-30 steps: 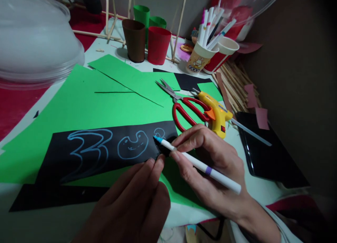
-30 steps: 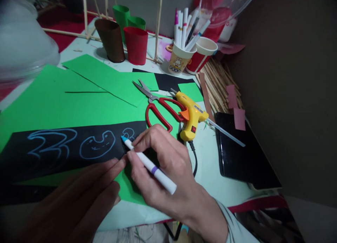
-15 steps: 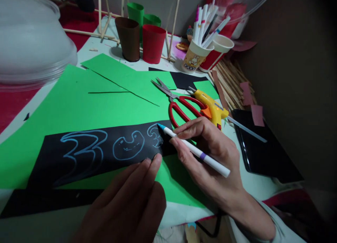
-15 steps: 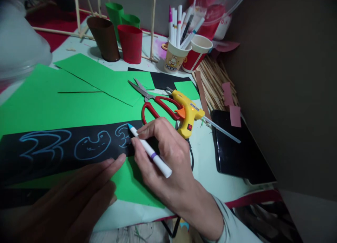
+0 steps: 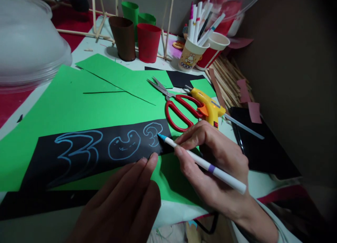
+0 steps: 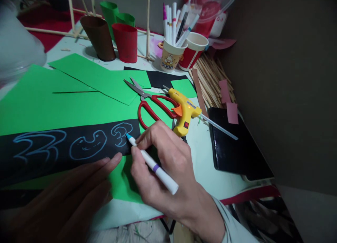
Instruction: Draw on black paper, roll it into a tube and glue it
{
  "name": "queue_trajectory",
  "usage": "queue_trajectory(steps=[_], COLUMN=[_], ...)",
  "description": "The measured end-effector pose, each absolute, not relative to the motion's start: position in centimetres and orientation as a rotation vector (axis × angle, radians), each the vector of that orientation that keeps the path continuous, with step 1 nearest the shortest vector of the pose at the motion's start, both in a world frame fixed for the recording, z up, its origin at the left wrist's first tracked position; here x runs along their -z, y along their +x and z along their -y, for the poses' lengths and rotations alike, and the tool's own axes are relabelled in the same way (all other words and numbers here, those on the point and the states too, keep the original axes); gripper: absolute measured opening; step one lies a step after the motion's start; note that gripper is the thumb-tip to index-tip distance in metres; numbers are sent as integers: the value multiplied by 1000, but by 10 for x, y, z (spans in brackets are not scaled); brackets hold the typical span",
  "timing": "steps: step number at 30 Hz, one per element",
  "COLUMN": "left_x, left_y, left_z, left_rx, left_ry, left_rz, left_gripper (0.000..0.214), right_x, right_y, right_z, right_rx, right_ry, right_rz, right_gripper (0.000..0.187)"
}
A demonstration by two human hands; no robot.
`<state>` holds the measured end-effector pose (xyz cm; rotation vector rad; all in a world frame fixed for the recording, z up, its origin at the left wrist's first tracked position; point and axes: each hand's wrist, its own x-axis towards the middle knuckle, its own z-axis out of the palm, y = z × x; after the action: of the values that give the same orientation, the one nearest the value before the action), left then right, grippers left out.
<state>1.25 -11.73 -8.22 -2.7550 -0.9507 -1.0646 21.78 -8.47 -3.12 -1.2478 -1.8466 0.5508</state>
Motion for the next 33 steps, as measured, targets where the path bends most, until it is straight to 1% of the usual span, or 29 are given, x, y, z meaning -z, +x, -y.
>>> queue_trajectory(steps=[7, 14, 22, 30, 33], left_x=[81, 79, 78, 82, 79], left_y=[14, 15, 12, 14, 13], left_z=[118, 119, 120, 120, 120], left_rx=[1062, 1038, 1011, 1040, 1030], left_ry=[-2728, -2716, -2754, -2762, -2770], left_rz=[996, 1046, 1030, 1019, 1051], left_gripper=[36, 37, 38, 38, 39], right_x=[30, 28, 26, 30, 29], right_y=[221, 222, 219, 216, 215], right_z=[86, 93, 94, 89, 88], right_rx=[-490, -576, -736, -803, -773], right_ry=[-1251, -1241, -1206, -1199, -1205], right_rz=[1860, 1850, 1844, 1835, 1827], right_gripper=[17, 19, 17, 13, 13])
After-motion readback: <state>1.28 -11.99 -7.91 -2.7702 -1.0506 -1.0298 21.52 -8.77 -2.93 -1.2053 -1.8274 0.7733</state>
